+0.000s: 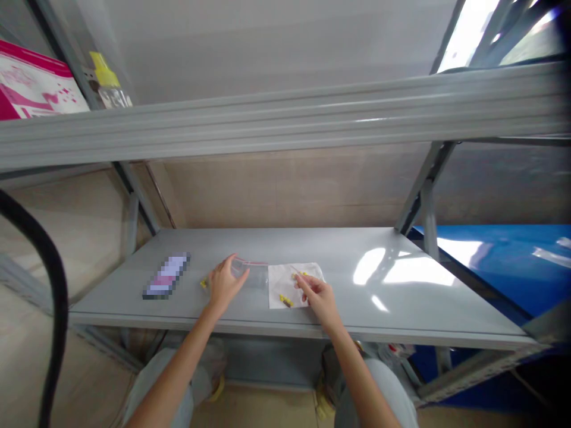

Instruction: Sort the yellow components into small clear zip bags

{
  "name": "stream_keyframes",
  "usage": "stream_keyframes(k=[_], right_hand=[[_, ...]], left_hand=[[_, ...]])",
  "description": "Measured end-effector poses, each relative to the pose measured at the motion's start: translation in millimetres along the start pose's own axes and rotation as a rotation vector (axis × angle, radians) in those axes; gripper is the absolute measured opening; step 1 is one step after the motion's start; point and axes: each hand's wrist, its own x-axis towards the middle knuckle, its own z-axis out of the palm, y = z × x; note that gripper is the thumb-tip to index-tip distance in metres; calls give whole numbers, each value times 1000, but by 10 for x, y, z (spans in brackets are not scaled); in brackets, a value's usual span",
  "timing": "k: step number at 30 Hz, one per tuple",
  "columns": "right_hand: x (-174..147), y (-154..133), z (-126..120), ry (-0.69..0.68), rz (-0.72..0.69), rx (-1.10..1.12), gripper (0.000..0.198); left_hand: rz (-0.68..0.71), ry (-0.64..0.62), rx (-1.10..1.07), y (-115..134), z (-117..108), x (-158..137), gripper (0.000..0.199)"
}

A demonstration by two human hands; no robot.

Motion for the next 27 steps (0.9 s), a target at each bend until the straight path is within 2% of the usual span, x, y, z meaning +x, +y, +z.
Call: stream_keyframes(k=[2, 4, 6, 13, 21, 27], right_hand=[[8, -13, 5, 13, -5, 2, 51], [10, -14, 18, 9, -10, -5, 51], [10, -3, 36, -9, -14, -14, 50], [8, 71, 76, -22, -21, -50, 49], [4, 124, 81, -5, -38, -70, 48], [-17, 101, 79, -13, -39, -72, 50]], left_hand=[[-76, -122, 143, -241, -72, 133, 63], [-121, -255, 226, -436, -95, 193, 68], [-156, -328, 260, -555, -89, 193, 71], [-135, -251, 323, -556, -73, 116, 64], [-214, -124, 396, -418, -160, 106, 52], [-222, -181, 477, -329, -1, 69, 64]])
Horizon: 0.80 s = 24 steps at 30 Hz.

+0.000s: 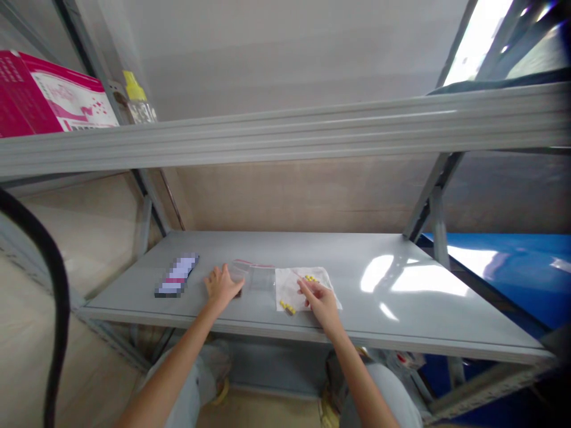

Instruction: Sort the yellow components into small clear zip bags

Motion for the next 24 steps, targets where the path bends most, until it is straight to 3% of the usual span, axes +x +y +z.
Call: stream_keyframes(k=[4, 12, 24], right_hand=[[-6, -24, -10, 5, -9, -19, 51], [8, -3, -4, 14, -10, -18, 54], [6, 38, 8, -1, -2, -23, 52]], left_hand=[[-55, -40, 4, 27, 72, 21, 73], [-86, -166, -61, 28, -17, -3, 89], [-75, -86, -56, -25, -72, -121, 68]])
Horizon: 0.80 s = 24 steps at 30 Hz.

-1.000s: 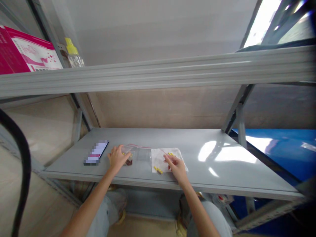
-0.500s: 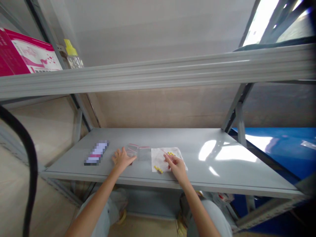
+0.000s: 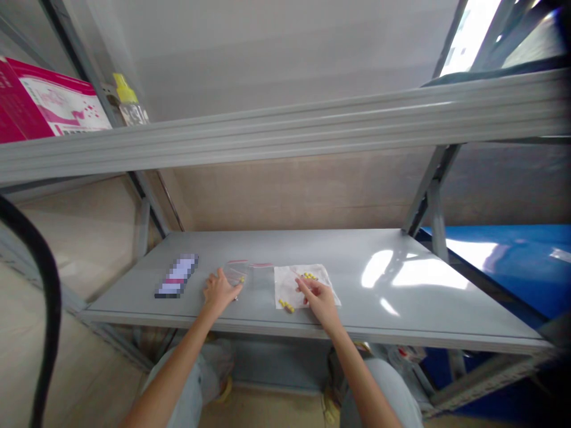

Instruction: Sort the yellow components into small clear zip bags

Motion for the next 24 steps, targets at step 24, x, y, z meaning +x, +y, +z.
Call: stream_keyframes(k=[24], right_hand=[[42, -115, -22, 33, -9, 37, 54]], left_hand=[[201, 266, -162, 316, 147, 127, 68]])
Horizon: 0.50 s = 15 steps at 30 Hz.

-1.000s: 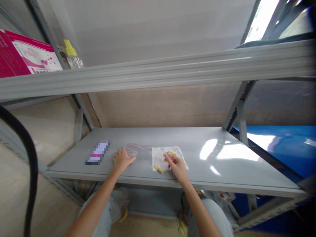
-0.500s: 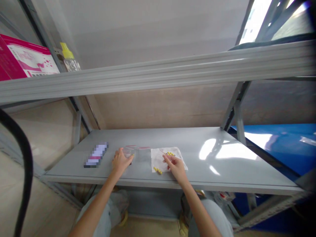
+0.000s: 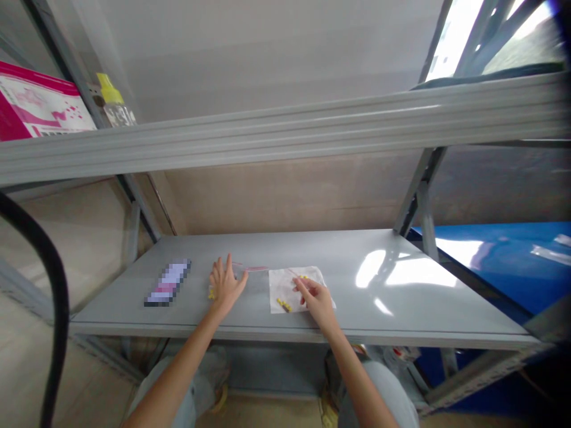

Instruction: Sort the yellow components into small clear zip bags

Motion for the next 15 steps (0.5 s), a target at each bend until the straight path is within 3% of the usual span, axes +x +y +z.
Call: stream_keyframes(k=[3, 5, 9, 15], right_hand=[[-7, -48, 22, 14, 10, 46, 55], [-22, -69, 32, -29, 42, 88, 54], [-69, -105, 31, -236, 78, 158, 45], [-89, -107, 14, -289, 107, 128, 45]], left_hand=[[184, 56, -313, 334, -70, -290, 37], [276, -16, -566, 561, -56, -467, 23], [285, -224, -936, 822, 118, -666, 35], [196, -233, -1061, 792, 275, -695, 32]])
